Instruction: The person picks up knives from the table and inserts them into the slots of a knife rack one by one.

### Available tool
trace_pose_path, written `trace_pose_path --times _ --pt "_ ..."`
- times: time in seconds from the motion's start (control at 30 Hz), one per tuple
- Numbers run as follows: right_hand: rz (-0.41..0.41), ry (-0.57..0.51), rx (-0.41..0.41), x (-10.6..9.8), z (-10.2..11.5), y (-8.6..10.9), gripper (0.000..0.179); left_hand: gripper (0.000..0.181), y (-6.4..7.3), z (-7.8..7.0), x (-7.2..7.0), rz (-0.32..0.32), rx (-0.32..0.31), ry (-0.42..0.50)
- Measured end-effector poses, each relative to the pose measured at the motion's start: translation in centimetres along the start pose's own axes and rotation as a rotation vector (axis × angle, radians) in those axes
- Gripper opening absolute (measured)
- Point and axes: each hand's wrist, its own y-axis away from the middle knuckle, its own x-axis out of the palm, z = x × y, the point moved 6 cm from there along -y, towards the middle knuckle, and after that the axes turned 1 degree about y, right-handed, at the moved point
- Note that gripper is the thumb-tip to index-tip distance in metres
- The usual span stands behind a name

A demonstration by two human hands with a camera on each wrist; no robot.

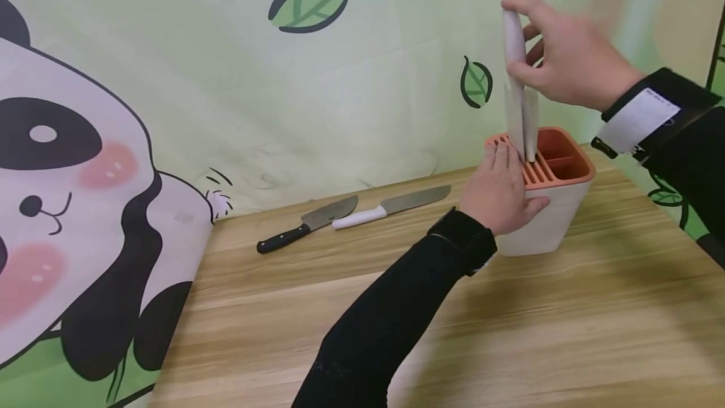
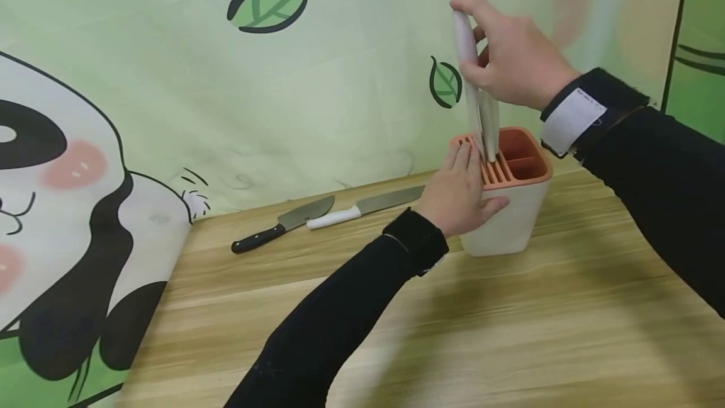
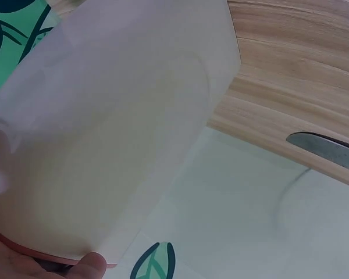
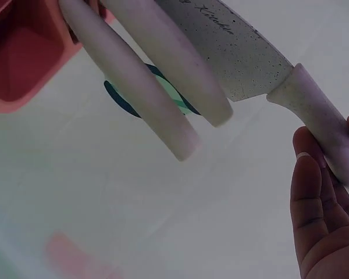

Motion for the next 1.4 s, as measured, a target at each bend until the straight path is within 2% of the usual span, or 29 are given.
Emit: trace_pose_path --times 0.3,0.77,1.23,1.4 --pt "0.067 -0.006 0.001 1.6 -0.8 0.7 0.073 0.098 -0.3 -0.1 0.1 0.016 -0.018 0.015" --pt "0.106 -0.024 -0.014 3.3 -1.8 2.3 0.073 0.1 -0.7 -0.5 0.0 -0.003 -0.022 0.009" --pt "0.086 0.083 -0.1 3.9 -1.3 3.7 0.071 0.098 -0.9 -0.7 0.1 -0.011 -0.008 -0.005" --pt "0.077 0.115 -0.154 4.1 -1.4 4.0 0.071 0.098 -0.8 -0.7 0.1 -0.004 -0.011 -0.011"
